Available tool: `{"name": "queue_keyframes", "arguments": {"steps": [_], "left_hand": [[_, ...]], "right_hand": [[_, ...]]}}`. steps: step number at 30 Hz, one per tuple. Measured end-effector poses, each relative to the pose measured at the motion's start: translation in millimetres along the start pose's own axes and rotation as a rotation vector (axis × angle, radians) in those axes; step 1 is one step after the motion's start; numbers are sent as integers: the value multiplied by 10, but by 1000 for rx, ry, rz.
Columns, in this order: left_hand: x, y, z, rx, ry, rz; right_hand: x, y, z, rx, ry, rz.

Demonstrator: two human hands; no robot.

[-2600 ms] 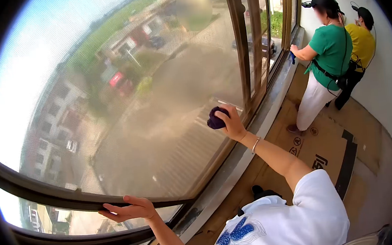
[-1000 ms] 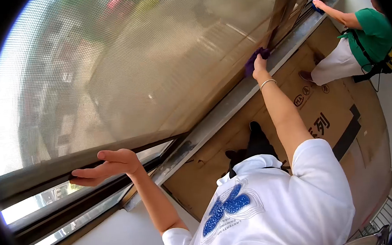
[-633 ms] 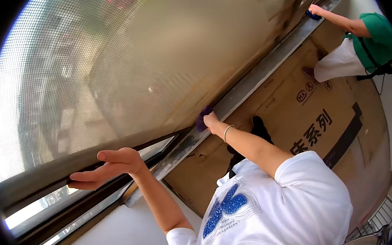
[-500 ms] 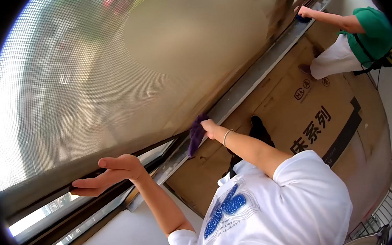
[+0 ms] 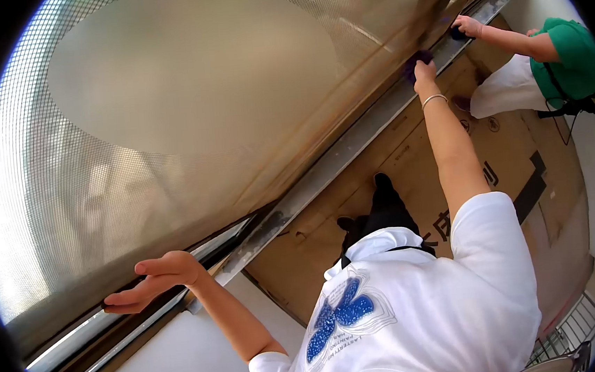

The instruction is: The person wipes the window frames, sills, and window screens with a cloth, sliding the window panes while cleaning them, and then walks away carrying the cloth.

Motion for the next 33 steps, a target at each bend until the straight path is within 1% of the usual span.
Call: {"name": "queue_keyframes", "arguments": {"steps": [2, 3, 5, 8, 9, 10, 11, 12, 13, 14, 15, 16, 17, 18, 20, 21, 22, 23, 24, 27, 29, 30, 31, 32, 33], "left_hand": [[-10, 1, -19, -14, -48, 10], [-15, -1, -47, -11, -50, 15], [-33, -4, -71, -50, -57, 28], [-88, 6, -95, -45, -51, 31], [-111, 16, -109, -43, -63, 26], [-165, 21, -149, -42, -73, 27], [-167, 21, -151, -42, -71, 32], [-163, 27, -151, -42, -72, 33], [-166, 28, -154, -48, -72, 38], [-170, 28, -157, -41, -70, 33], [-173, 37, -163, -32, -69, 28], [-180, 45, -173, -35, -70, 35], [-198, 52, -182, -38, -84, 19], [-223, 58, -194, -40, -95, 3], [-235, 61, -202, -47, -78, 34], [-245, 56, -219, -30, -73, 34], [-222, 54, -204, -15, -64, 28], [-214, 59, -193, 2, -81, -7], [-210, 66, -183, 7, -80, -9], [-223, 69, -170, 23, -64, -41], [-250, 72, -193, 25, -76, -62], [-274, 76, -215, 18, -83, -80], [-296, 93, -225, 45, -91, -160], [-308, 84, -239, 53, -103, -166], [-316, 63, -241, 54, -96, -185]], "right_hand": [[-235, -19, -23, -96, -111, -241], [-223, 32, -62, -101, -114, -239], [385, 64, -36, -94, 203, -145], [578, 215, -930, 7, 220, -257], [694, 285, -1147, 5, 162, -213], [457, 383, -1658, -23, 167, -294], [640, 423, -1825, -42, 217, -357], [799, 463, -2002, -47, 220, -462], [843, 513, -2271, -68, 230, -462], [1126, 548, -2434, -86, 271, -469], [1175, 625, -2736, -201, 321, -491], [1418, 701, -2991, -289, 361, -480], [1724, 779, -3266, -336, 404, -490], [1677, 862, -3679, -366, 529, -557], [1871, 998, -4218, -424, 577, -554], [1959, 1047, -4454, -437, 659, -570], [2011, 1101, -4652, -516, 728, -569], [2155, 1152, -4835, -552, 772, -563], [2732, 1208, -4995, -513, 852, -450], [2674, 1246, -5142, -513, 890, -370], [2125, 1288, -5205, -596, 970, -185], [2109, 1267, -5215, -588, 959, -190], [2071, 1334, -5281, -675, 1004, -68], [2001, 1395, -5334, -767, 1044, 58], [1929, 1413, -5376, -853, 1002, 58]]}}
Point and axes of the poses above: each hand's wrist, its own z-axis towards the middle knuckle, its own y-axis out of the palm, x = y × z, the point moved 6 cm from there along z, towards the middle knuckle, and after that the axes turned 4 degrees about z, right-handed, at the moved point
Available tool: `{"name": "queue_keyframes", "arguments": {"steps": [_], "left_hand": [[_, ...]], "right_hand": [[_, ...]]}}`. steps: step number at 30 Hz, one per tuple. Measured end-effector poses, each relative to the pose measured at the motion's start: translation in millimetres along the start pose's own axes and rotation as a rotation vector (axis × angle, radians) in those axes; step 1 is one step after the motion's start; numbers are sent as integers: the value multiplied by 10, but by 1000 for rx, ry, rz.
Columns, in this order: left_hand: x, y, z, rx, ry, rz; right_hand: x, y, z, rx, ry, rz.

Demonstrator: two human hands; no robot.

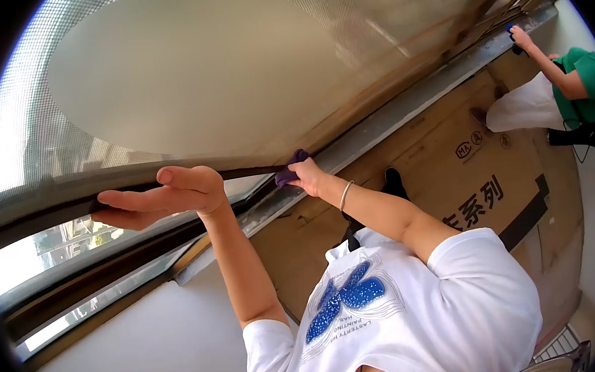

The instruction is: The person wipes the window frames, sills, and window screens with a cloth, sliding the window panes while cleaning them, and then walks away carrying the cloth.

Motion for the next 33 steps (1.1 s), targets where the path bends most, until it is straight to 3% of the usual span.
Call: {"name": "queue_keyframes", "arguments": {"steps": [3, 4, 5, 7, 9, 11, 14, 15, 17, 18, 20, 21, 22, 23, 25, 26, 30, 31, 33], "left_hand": [[-33, -1, 4, 12, -7, -47], [-26, -4, 10, -15, -11, -42], [-26, 2, 16, -33, -21, -36], [-28, -7, 35, 14, -25, -126], [-63, 23, 33, -24, 6, -134], [-78, -44, 32, -13, -5, -145], [-109, -134, 4, 22, 4, -261], [-118, -159, 2, 31, -7, -284], [-129, -229, 17, 23, -70, -409], [-167, -267, -17, -10, -82, -411], [-116, -435, -108, -103, -125, -318], [-58, -556, -217, -159, -120, -202], [32, -661, -369, -199, -127, -280], [155, -772, -541, -244, -128, -355], [576, -850, -912, -659, -85, -733], [846, -906, -1095, -762, -168, -934], [1975, -1020, -1501, -1226, -277, -1164], [2202, -1047, -1469, -1272, -231, -1089], [2503, -992, -1684, -1166, -220, -1158]], "right_hand": [[-284, 494, -590, -41, -52, 22], [-336, 656, -732, -167, -21, 32], [-422, 858, -980, -136, -59, 2], [-557, 1188, -1257, -324, -35, 21], [-772, 1440, -1557, -370, -72, 4], [-837, 1392, -1620, -368, -115, -21], [-958, 1099, -1704, -573, -76, -90], [-1008, 868, -1690, -504, -139, -119], [-1160, 264, -1686, -93, -388, -589], [-1204, 1, -1742, -50, -461, -648], [-1267, -287, -2062, 12, -542, -707], [-1248, -360, -2254, -17, -484, -510], [-1229, -410, -2416, -49, -420, -309], [-1241, -493, -2527, -44, -418, -301], [-1266, -576, -2705, -186, -429, -71], [-1286, -583, -2773, -243, -444, -35], [-1406, -609, -3030, -288, -385, -31], [-1406, -657, -3099, -322, -318, -48], [-1546, -923, -3262, -232, -358, -429]]}}
Point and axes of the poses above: each hand's wrist, its own z-axis towards the middle knuckle, its own y-axis out of the palm, x = y × z, the point moved 6 cm from there along z, towards the middle knuckle, and after that the axes turned 4 degrees about z, right-handed, at the moved point
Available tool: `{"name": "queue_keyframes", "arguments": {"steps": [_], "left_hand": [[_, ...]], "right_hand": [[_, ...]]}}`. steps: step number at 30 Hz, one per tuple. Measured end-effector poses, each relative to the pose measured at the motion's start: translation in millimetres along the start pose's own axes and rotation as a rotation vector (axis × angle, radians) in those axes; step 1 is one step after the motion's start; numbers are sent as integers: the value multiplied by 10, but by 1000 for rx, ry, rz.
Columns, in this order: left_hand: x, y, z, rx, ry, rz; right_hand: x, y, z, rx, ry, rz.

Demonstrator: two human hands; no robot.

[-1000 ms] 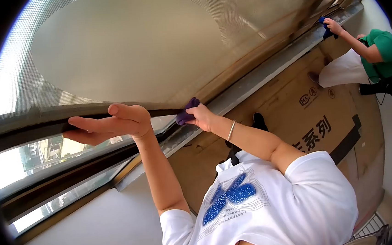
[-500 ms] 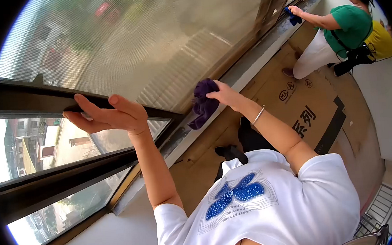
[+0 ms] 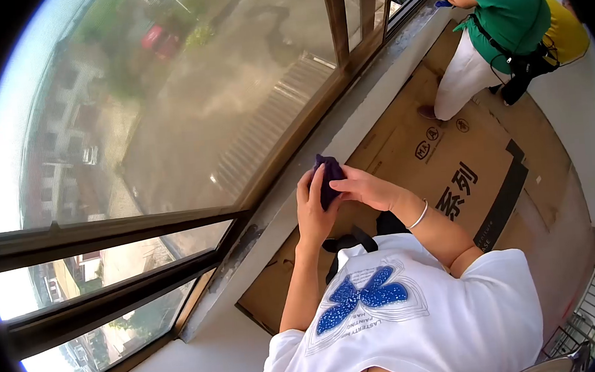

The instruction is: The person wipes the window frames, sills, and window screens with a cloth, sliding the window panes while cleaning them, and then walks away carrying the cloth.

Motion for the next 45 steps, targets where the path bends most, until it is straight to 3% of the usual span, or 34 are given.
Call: {"name": "queue_keyframes", "arguments": {"steps": [1, 4, 6, 7, 11, 12, 14, 16, 18, 20, 22, 25, 26, 28, 30, 32, 36, 38, 40, 42, 45], "left_hand": [[46, 97, 94, -48, -109, -178], [37, 351, 380, -90, -100, -191], [174, 79, 758, 150, -35, -71], [234, -127, 947, 269, -6, 12], [1157, -1044, 1719, 847, 430, 487], [1331, -1166, 1881, 961, 472, 431], [1554, -1259, 2249, 1019, 546, 671], [1322, -1126, 2714, 981, 473, 914], [1040, -641, 2942, 1090, 383, 1206], [791, -182, 2998, 1026, 429, 1090], [276, 574, 2926, 826, 457, 1154], [-716, 1765, 2495, 165, 463, 1160], [-955, 1993, 2354, -8, 441, 932], [-1420, 2406, 2141, -264, 271, 883], [-1462, 2563, 2181, -423, 89, 795], [-1166, 2485, 2466, -386, 81, 717], [308, 1466, 3268, 160, 448, 570], [890, 784, 3514, 563, 566, 733], [1326, 245, 3710, 1063, 634, 600], [1483, 27, 3973, 1084, 474, 736], [1202, 591, 4137, 959, 448, 801]], "right_hand": [[-57, -178, -78, 1, -14, 7], [32, -787, -344, -33, 56, 132], [119, -1541, -593, 417, 43, -190], [162, -1816, -738, 455, 50, -164], [114, -2592, -1521, 624, 0, 181], [113, -2715, -1691, 692, -44, 204], [194, -2966, -1951, 791, -91, 226], [296, -3161, -2143, 888, -127, 255], [391, -3308, -2271, 990, -221, 375], [413, -3305, -2293, 1045, -248, 418], [480, -3241, -2315, 1069, -226, 440], [482, -3179, -2323, 1090, -234, 436], [481, -3159, -2320, 1117, -217, 427], [441, -3193, -2340, 1153, -242, 427], [369, -3318, -2386, 1228, -279, 440], [199, -3403, -2346, 1263, -290, 450], [-173, -3538, -2127, 1281, -357, 463], [-396, -3507, -1968, 1219, -404, 385], [-512, -3528, -1831, 1204, -399, 360], [-533, -3544, -1770, 1189, -382, 334], [-428, -3600, -1747, 1191, -282, 326]]}}
Point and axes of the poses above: each hand's wrist, its own z-axis towards the middle knuckle, its own y-axis out of the palm, x = y × z, the point moved 6 cm from there along z, towards the middle knuckle, and after that the axes turned 4 degrees about z, right-handed, at the moved point
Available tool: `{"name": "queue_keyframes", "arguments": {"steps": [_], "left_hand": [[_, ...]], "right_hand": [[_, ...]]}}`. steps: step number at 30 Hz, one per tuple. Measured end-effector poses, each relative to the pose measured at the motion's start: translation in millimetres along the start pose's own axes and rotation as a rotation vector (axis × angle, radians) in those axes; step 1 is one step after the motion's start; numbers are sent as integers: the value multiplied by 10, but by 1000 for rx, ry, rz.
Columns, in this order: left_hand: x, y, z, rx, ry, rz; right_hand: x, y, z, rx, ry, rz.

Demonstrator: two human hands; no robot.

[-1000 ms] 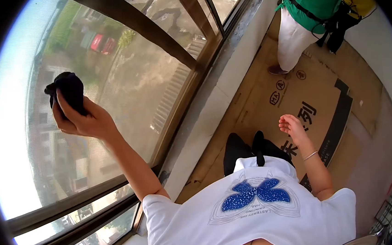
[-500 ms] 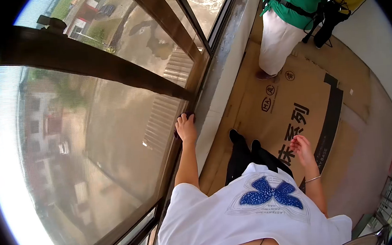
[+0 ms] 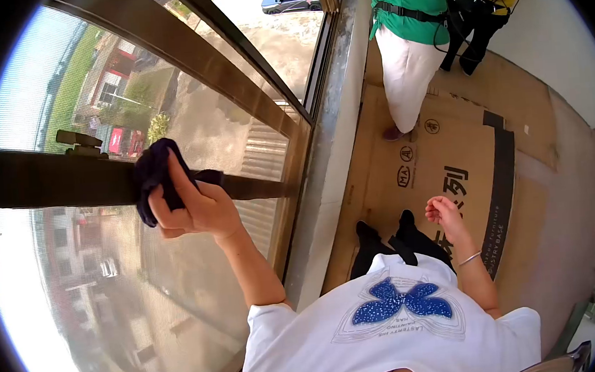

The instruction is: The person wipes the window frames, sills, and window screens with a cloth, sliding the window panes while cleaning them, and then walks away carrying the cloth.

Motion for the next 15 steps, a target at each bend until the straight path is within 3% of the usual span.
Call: {"name": "queue_keyframes", "arguments": {"steps": [3, 5, 8, 9, 11, 13, 15], "left_hand": [[484, 432, -1083, -428, 251, 71], [733, 635, -2020, -793, 418, -117], [733, 785, -3172, -1278, 307, -375], [765, 769, -3114, -1269, 309, -364], [698, 751, -2815, -1143, 44, -352], [796, 623, -1807, -885, 82, -485], [769, 368, -676, -517, 134, -424]], "right_hand": [[-74, -157, 102, 8, 12, -65], [-67, -331, 187, 27, -5, -72], [-251, -515, 238, 49, -39, -63], [-340, -582, 265, 67, -67, -50], [-395, -697, 341, 83, -73, -32], [-394, -842, 399, 123, -97, -7], [-337, -903, 450, 124, -81, -2]]}}
Point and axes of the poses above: each hand's wrist, its own z-axis towards the middle knuckle, its own y-axis out of the palm, x = y × z, the point moved 6 cm from there along z, towards the middle knuckle, and after that the axes turned 4 degrees about z, right-handed, at the moved point
